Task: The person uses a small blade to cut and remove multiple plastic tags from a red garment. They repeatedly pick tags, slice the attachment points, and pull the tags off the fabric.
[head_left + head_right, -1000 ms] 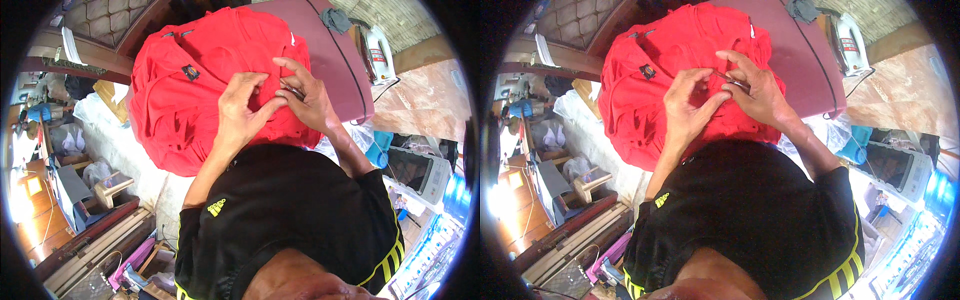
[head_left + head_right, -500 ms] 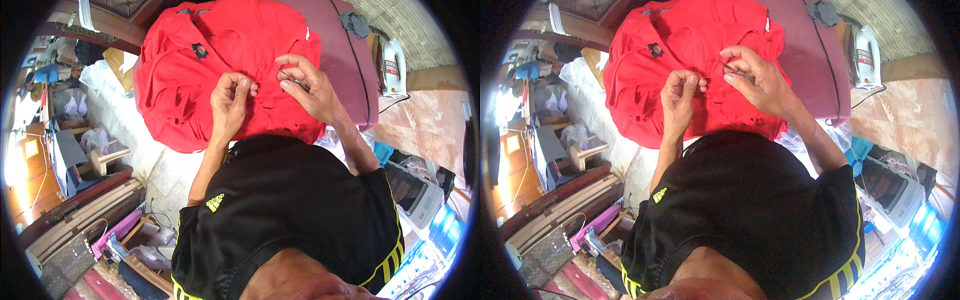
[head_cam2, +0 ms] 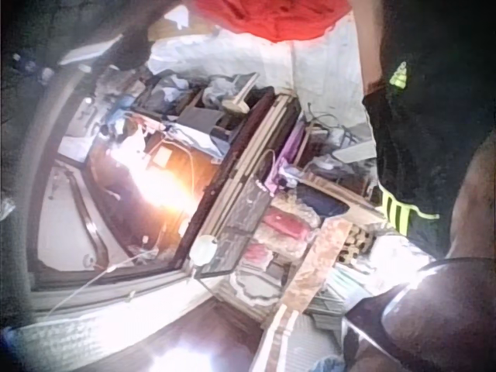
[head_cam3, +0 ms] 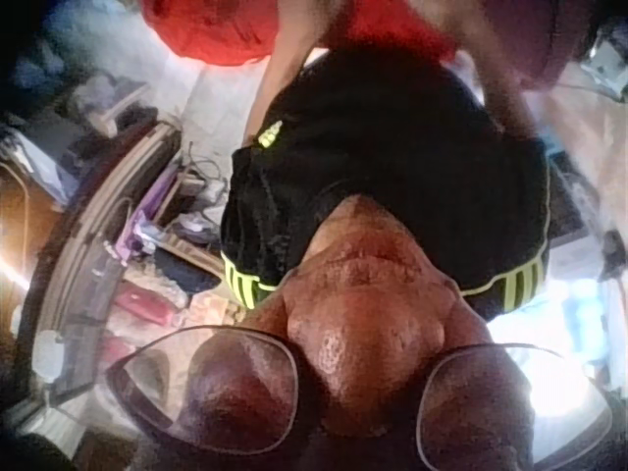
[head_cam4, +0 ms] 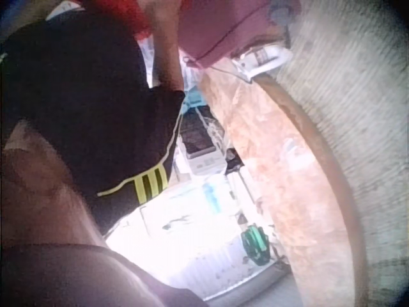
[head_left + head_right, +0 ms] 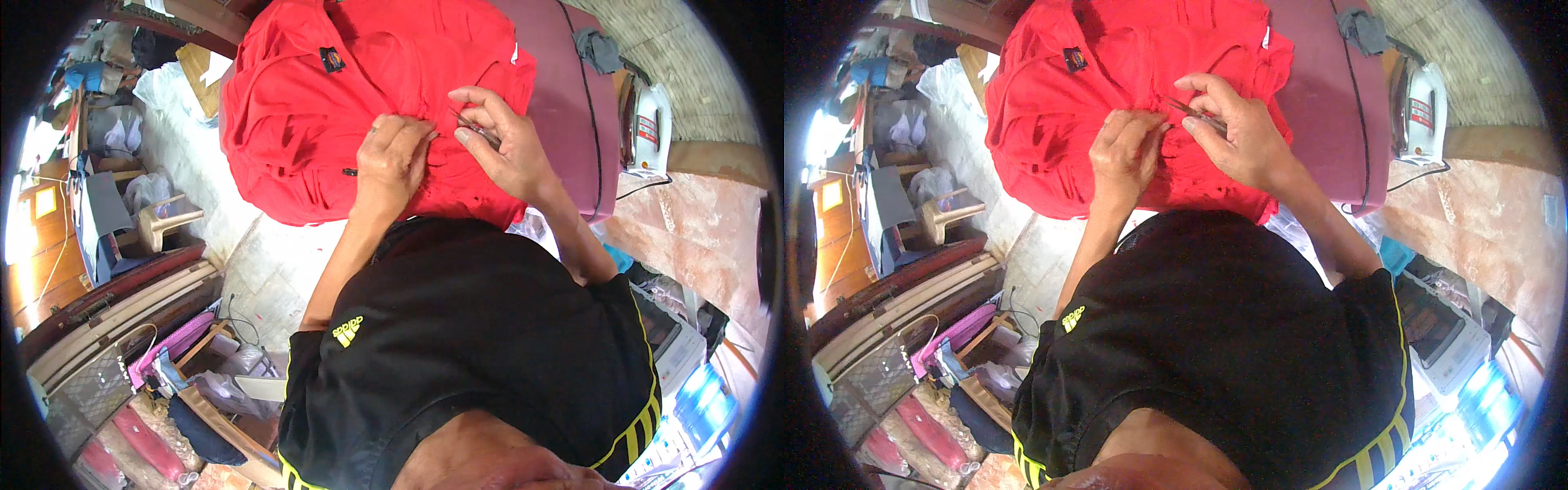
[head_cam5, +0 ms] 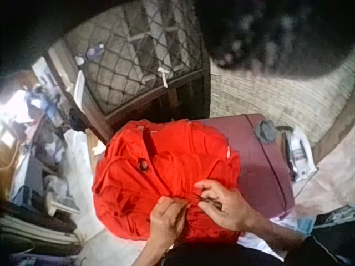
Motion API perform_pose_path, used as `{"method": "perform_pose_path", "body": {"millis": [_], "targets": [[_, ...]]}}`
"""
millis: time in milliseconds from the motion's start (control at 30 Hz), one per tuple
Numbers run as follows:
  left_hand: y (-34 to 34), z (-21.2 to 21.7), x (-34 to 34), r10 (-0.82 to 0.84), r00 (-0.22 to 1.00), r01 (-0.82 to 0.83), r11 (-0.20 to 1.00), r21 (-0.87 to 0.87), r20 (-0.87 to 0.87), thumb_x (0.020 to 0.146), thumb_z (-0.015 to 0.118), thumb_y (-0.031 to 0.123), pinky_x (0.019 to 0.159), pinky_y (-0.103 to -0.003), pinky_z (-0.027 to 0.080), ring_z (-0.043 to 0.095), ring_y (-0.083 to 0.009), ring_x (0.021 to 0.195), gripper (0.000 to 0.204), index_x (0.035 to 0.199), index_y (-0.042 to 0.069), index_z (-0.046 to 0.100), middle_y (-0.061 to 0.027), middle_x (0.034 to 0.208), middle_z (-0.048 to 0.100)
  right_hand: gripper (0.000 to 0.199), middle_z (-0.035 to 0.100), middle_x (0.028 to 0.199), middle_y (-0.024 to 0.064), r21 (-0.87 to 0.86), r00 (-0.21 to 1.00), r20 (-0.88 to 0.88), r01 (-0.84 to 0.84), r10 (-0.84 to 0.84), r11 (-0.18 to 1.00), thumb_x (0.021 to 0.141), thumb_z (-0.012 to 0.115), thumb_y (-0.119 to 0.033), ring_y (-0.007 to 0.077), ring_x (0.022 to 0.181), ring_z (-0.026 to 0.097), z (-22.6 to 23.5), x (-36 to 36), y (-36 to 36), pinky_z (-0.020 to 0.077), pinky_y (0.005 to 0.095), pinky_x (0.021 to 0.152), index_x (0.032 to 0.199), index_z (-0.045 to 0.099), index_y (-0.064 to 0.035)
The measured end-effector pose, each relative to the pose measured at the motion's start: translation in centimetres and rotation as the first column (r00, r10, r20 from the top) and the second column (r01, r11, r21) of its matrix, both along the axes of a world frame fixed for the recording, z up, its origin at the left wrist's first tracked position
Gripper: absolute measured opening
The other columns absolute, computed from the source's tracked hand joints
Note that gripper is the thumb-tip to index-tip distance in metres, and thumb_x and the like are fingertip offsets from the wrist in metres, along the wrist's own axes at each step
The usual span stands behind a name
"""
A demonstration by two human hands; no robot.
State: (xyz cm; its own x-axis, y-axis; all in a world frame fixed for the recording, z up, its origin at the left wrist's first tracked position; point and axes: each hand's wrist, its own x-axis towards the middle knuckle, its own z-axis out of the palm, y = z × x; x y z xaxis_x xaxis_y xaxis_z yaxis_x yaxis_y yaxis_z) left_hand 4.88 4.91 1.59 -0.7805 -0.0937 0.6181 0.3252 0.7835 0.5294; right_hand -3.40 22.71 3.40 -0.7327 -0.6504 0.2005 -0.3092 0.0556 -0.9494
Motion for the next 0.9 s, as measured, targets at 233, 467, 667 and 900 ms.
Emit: {"method": "perform_pose_path", "body": {"millis": [233,467,667,900], "targets": [[-1.6,2.9,5.3,0.083,0.952,-0.114,0.989,0.09,0.295,0.073,0.081,0.003,0.071,-0.04,0.05,0.063,-0.0293,0.08,0.017,0.086,0.001,0.069,-0.0115,0.084,0.065,0.042,0.065,0.079,0.0068,-0.002,0.999,-0.022,-0.04,0.04,0.999,0.093,0.064,-0.003,0.0061,0.07,0.058,0.1,-0.6,0.1,0.0452,0.024,0.063,0.133,0.051,-0.0054],[-0.1,0.4,0.8,0.025,0.997,-0.036,0.988,0.153,0.072,0.075,0.081,0.005,0.073,-0.042,0.052,0.064,-0.0317,0.083,0.023,0.095,0.001,0.07,-0.0135,0.088,0.066,0.041,0.064,0.078,0.0064,0.138,0.998,-0.062,0.007,0.002,0.99,0.092,0.065,-0.003,0.0057,0.066,0.054,1.6,0.3,-0.3,0.0434,0.0246,0.059,0.131,0.051,-0.0049],[-1.1,-0.9,2.5,0.0,0.958,-0.143,0.867,0.478,0.286,0.087,0.068,-0.001,0.067,-0.031,0.05,0.064,-0.02,0.072,0.001,0.087,-0.001,0.07,-0.0113,0.08,0.067,0.04,0.065,0.078,0.0058,0.169,0.996,-0.084,0.042,-0.028,0.985,0.092,0.066,-0.006,0.0059,0.065,0.053,1.4,0.4,-0.4,0.0424,0.0252,0.058,0.13,0.051,-0.0046],[-3.3,2.8,5.5,0.159,0.966,-0.173,0.984,0.052,0.205,0.081,0.077,0.012,0.067,-0.04,0.047,0.062,-0.0321,0.076,0.013,0.086,0.001,0.071,-0.0129,0.081,0.065,0.039,0.061,0.079,0.0023,0.137,0.991,-0.124,0.065,-0.048,0.988,0.092,0.067,-0.009,0.0037,0.064,0.049,1.1,0.4,0.0,0.0388,0.0226,0.059,0.128,0.053,-0.0044]]}}
